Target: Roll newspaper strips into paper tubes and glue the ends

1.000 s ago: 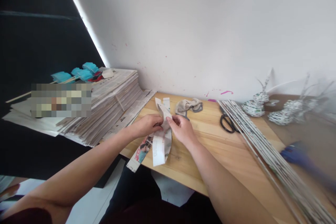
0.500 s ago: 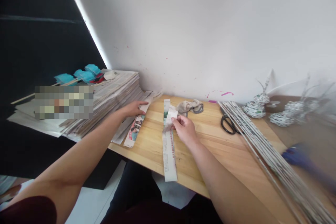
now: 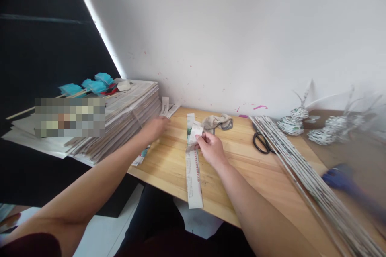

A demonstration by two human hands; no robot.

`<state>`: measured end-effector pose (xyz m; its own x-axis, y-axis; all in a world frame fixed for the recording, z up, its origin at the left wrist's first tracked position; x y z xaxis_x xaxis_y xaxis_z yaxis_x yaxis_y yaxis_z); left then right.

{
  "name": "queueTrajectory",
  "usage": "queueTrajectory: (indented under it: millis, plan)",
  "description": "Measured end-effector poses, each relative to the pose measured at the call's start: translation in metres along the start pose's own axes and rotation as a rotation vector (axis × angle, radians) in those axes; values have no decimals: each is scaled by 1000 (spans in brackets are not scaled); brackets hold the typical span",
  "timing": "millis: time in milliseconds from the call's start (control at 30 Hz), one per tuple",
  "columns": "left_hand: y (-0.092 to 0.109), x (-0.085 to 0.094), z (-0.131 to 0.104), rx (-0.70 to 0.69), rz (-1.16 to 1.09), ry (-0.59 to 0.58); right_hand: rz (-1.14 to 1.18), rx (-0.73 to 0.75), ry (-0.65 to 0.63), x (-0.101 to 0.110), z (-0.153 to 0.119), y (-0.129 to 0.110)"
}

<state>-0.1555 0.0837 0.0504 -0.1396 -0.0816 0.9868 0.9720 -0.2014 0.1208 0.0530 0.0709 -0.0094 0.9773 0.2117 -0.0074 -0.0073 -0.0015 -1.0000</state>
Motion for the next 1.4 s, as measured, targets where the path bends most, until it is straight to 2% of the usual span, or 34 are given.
queueTrajectory:
  millis: [67, 167, 267, 400, 533, 600, 667, 733, 800, 867, 933, 1000, 1067, 1167, 1300, 1400]
  plan:
    - [46, -6, -12, -220, -95, -20, 46, 10, 0, 0, -1, -4]
    - [109, -12, -44, -506, -295, -70, 160, -9, -4, -1, -2, -9]
    - [140, -14, -72, -591, -429, -95, 277, -54, -33, -1, -4, -11]
    - [144, -13, -90, -576, -460, -40, 357, -123, -251, -17, -12, -15]
    - [138, -14, -94, -531, -512, -41, 351, -157, -534, -37, -31, -24]
    - [134, -14, -95, -499, -516, -35, 317, -154, -635, -43, -37, -26]
    - [133, -15, -96, -477, -498, -28, 256, -132, -601, -41, -35, -24]
    - [135, -15, -98, -478, -485, -31, 100, -39, -459, -30, -25, -24]
    - [140, -15, -102, -493, -491, -37, -179, 154, -334, -22, -20, -33]
    - [148, -15, -110, -504, -493, -26, -482, 382, -312, -26, -23, -45]
    - [158, -14, -121, -518, -472, -9, -687, 525, -333, -34, -29, -49]
    - [176, -18, -138, -591, -427, -23, -779, 558, -334, -36, -30, -47]
    - [198, -24, -159, -744, -367, -30, -803, 535, -310, -33, -27, -43]
    - [219, -42, -182, -896, -209, 12, -815, 505, -276, -29, -23, -37]
    - [224, -68, -192, -935, -74, 124, -858, 548, -225, -25, -22, -38]
    - [224, -92, -199, -1011, -55, 66, -885, 568, -208, -24, -22, -39]
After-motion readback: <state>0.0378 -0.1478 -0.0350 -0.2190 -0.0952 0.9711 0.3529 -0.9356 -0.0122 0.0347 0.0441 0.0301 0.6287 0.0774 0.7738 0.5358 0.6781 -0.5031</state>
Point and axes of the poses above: each hand's wrist, its own z-axis towards the middle knuckle, its own x-axis out of the back of the hand, y = z × x, the point moved 9 cm from there along z, towards the middle knuckle, and after that the axes turned 2 degrees about z, right-handed, at the moved point
